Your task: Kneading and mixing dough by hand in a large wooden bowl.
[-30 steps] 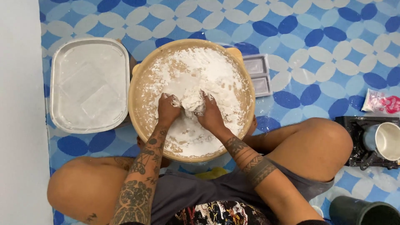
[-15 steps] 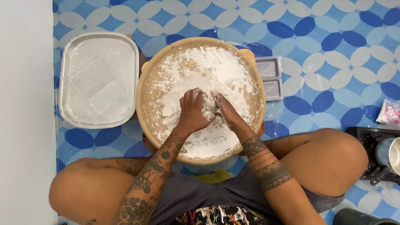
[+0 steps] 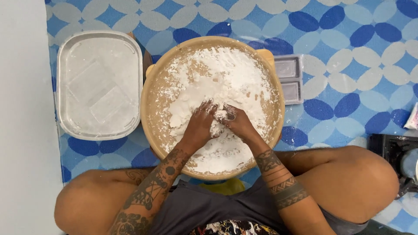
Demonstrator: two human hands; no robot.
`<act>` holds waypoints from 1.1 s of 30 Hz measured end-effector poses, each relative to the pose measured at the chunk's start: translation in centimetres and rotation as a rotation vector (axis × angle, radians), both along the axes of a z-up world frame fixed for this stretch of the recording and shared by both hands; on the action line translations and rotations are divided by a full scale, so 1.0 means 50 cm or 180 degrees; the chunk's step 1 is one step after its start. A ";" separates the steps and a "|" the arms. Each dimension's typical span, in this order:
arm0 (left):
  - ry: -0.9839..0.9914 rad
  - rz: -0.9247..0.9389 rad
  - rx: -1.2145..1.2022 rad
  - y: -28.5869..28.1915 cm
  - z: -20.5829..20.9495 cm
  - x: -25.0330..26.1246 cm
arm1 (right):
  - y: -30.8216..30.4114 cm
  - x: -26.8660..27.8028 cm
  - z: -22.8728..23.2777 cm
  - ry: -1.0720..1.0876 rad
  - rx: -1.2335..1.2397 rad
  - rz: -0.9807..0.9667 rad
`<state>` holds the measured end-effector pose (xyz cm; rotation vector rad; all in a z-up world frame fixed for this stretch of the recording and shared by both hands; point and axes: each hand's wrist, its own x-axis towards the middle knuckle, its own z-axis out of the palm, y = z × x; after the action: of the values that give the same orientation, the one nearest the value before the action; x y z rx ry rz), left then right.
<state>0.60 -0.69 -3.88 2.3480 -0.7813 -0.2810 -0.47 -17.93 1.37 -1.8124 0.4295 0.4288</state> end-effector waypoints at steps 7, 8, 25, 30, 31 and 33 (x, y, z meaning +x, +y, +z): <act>0.0592 -0.0276 0.1241 -0.028 0.050 0.038 | -0.015 0.041 -0.059 0.0135 -0.0176 0.0014; 0.0766 -0.0264 0.1359 -0.030 0.049 0.045 | -0.021 0.039 -0.079 0.0244 -0.0393 0.0067; 0.1587 0.1666 0.0628 0.122 0.021 0.062 | -0.121 -0.040 -0.096 -0.0711 -0.0305 -0.0754; 0.1484 0.1732 0.1480 0.121 0.054 -0.011 | -0.122 -0.076 -0.006 0.0028 -0.1901 0.1009; 0.1489 0.1744 0.1482 0.111 0.061 -0.028 | -0.126 -0.085 -0.025 0.0027 -0.1896 0.1021; 0.1304 0.1495 0.1480 0.093 0.076 -0.064 | -0.131 -0.102 -0.064 0.0189 -0.2310 0.1185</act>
<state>-2.58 3.98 -0.06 2.6765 0.0497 -0.7680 -5.58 -24.49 -1.83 -2.6088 0.3033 0.6371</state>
